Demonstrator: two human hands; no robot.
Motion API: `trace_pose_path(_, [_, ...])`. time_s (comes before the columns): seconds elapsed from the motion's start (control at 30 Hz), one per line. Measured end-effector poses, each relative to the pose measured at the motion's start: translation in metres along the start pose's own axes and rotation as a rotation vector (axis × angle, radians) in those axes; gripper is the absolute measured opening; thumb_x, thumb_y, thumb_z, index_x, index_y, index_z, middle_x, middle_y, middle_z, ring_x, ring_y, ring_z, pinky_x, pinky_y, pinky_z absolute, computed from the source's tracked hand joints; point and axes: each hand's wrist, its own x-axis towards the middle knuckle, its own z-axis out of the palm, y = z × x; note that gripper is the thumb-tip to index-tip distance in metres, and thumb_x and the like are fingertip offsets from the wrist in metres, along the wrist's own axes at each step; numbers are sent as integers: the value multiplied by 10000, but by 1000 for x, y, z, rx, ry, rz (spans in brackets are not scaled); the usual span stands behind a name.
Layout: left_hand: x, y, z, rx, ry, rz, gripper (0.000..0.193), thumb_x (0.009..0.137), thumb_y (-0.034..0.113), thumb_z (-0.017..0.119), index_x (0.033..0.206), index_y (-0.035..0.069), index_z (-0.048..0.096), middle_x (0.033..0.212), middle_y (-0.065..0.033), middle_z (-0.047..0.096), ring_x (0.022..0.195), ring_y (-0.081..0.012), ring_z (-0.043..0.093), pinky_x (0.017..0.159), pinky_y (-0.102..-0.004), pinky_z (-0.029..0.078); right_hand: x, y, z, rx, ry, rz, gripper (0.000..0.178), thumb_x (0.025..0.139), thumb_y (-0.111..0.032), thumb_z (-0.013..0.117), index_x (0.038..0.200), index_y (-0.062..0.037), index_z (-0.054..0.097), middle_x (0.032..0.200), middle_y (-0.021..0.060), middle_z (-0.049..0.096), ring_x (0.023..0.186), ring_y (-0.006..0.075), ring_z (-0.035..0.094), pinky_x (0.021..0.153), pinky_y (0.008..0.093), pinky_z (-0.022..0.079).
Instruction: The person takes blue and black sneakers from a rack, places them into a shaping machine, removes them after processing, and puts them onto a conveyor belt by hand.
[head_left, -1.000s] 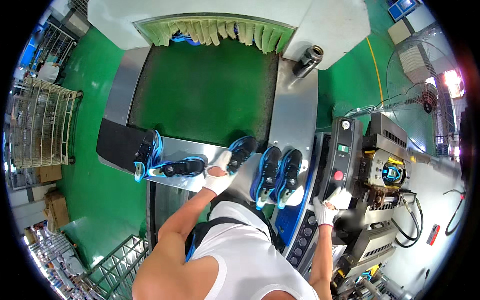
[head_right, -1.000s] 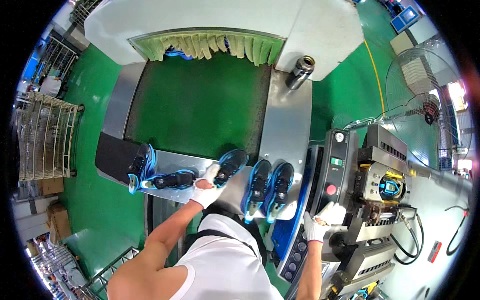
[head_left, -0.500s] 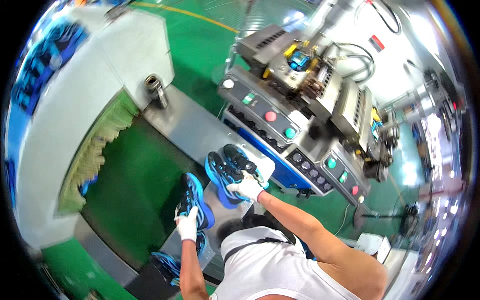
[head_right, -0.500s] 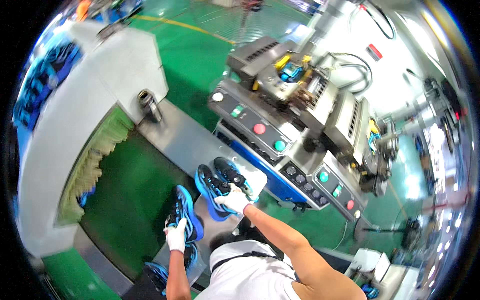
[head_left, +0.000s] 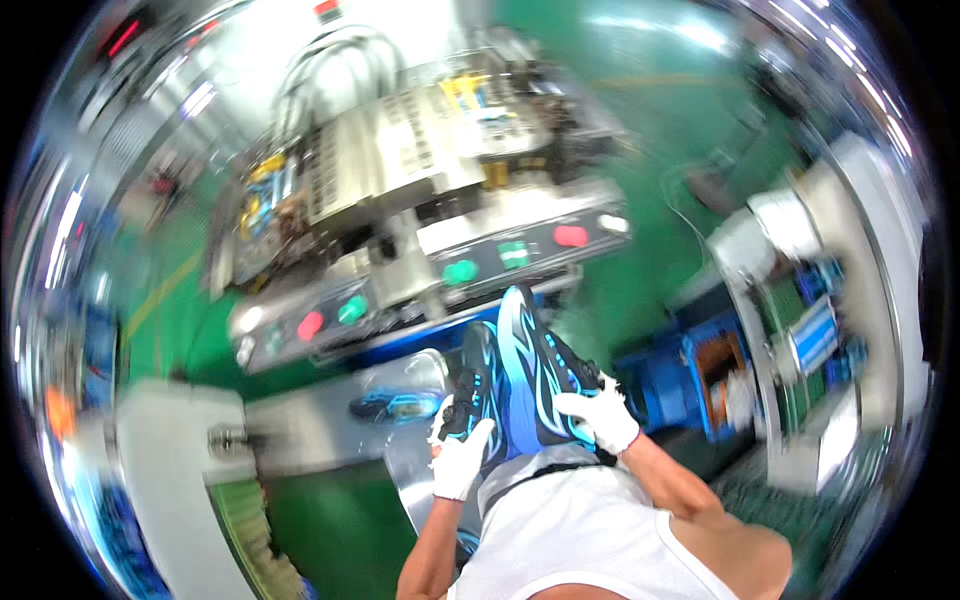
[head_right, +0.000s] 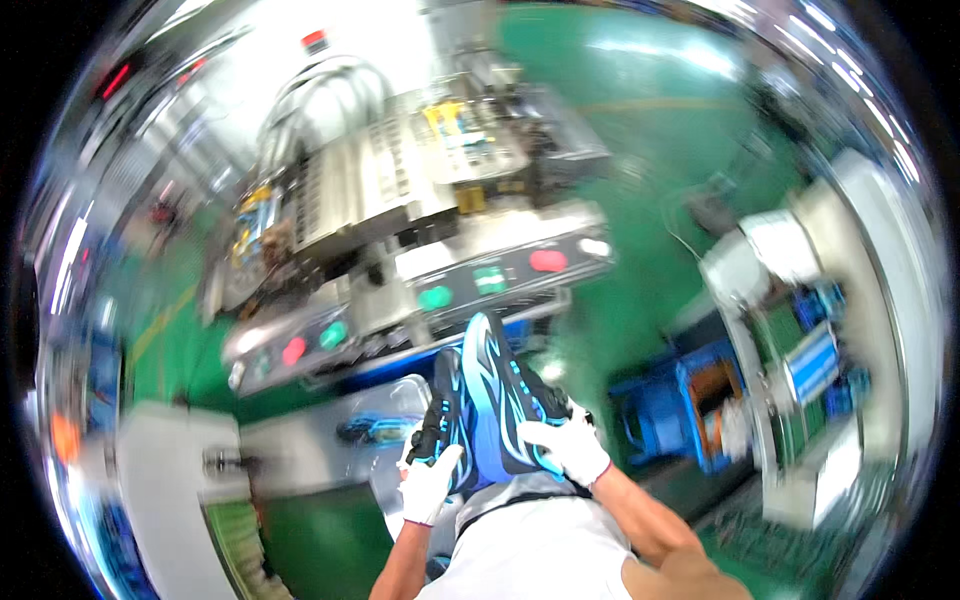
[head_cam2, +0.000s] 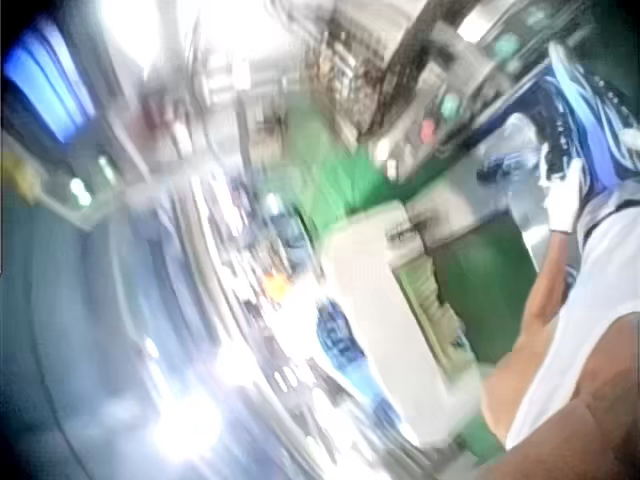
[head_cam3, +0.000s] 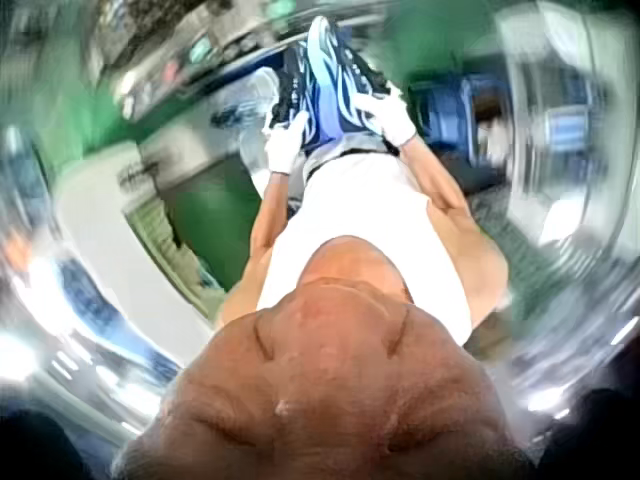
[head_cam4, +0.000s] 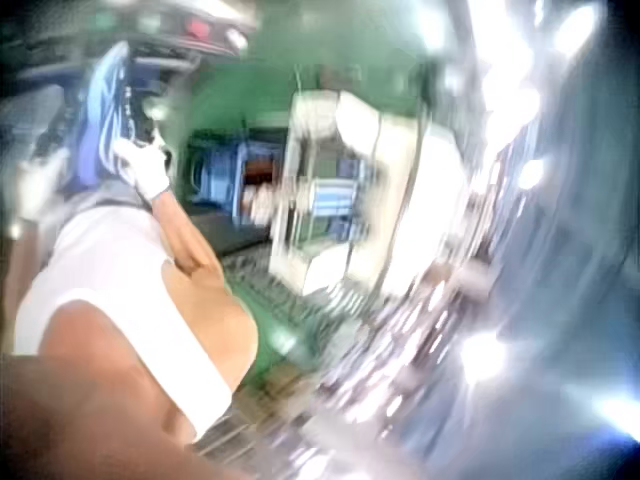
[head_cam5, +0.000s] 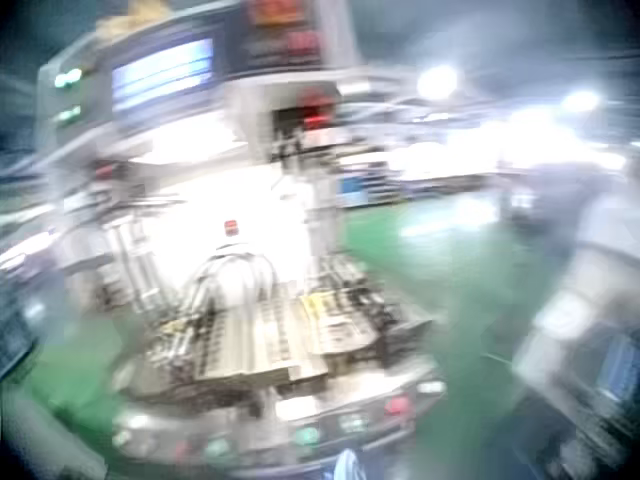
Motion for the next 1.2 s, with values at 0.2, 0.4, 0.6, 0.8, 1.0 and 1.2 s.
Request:
trace_pose_path(0.2, [22, 107, 178, 6, -473, 379, 543, 810, 129, 807, 1307, 11, 625, 1188, -99, 700, 1043, -192, 662, 928, -343, 511, -55, -38, -155, 288, 683, -391, 809, 731, -75, 898, 1402, -49, 448, 1116, 65, 678, 898, 152, 651, 747, 334, 542])
trace_pose_path(0.4, [-14, 243, 343, 227, -856, 455, 617, 822, 168, 817, 1358, -15, 572, 1233, -110, 700, 1089, -182, 651, 987, -365, 496, -174, -80, -264, 17, 1397, -571, 671, 764, -202, 858, 1322, 23, 561, 1156, 130, 704, 1035, 212, 673, 954, 365, 524])
trace_pose_path(0.6, [20, 273, 523, 541, -892, 1051, 676, 906, 356, 702, 1403, -48, 486, 1217, -270, 670, 1139, -377, 658, 992, -428, 487, -189, -127, -339, -349, 1665, -225, 795, 798, -262, 793, 1439, 48, 440, 1258, 304, 644, 1173, 411, 649, 1010, 456, 511])
trace_pose_path(0.8, [10, 267, 576, 511, -944, 985, 661, 934, 413, 659, 1388, -44, 511, 1218, -294, 658, 1122, -442, 653, 949, -468, 513, -149, -126, -394, -588, 1833, -329, 761, 873, -245, 730, 1508, 5, 395, 1473, 285, 501, 1357, 425, 507, 1135, 452, 402])
trace_pose_path(1.0, [-6, 295, 572, 613, -1013, 927, 719, 924, 474, 646, 1446, 6, 485, 1326, -282, 621, 1240, -405, 607, 1046, -445, 462, -153, -122, -401, -458, 1889, -281, 772, 873, -274, 732, 1510, -2, 393, 1441, 284, 523, 1333, 391, 529, 1119, 436, 406])
trace_pose_path(1.2, [20, 275, 564, 371, -819, 1102, 878, 889, 496, 663, 1517, -32, 351, 1465, -307, 481, 1329, -441, 509, 1124, -471, 395, -147, -165, -388, -836, 1883, -190, 842, 899, -374, 718, 1529, 50, 354, 1512, 287, 453, 1413, 403, 447, 1197, 444, 306])
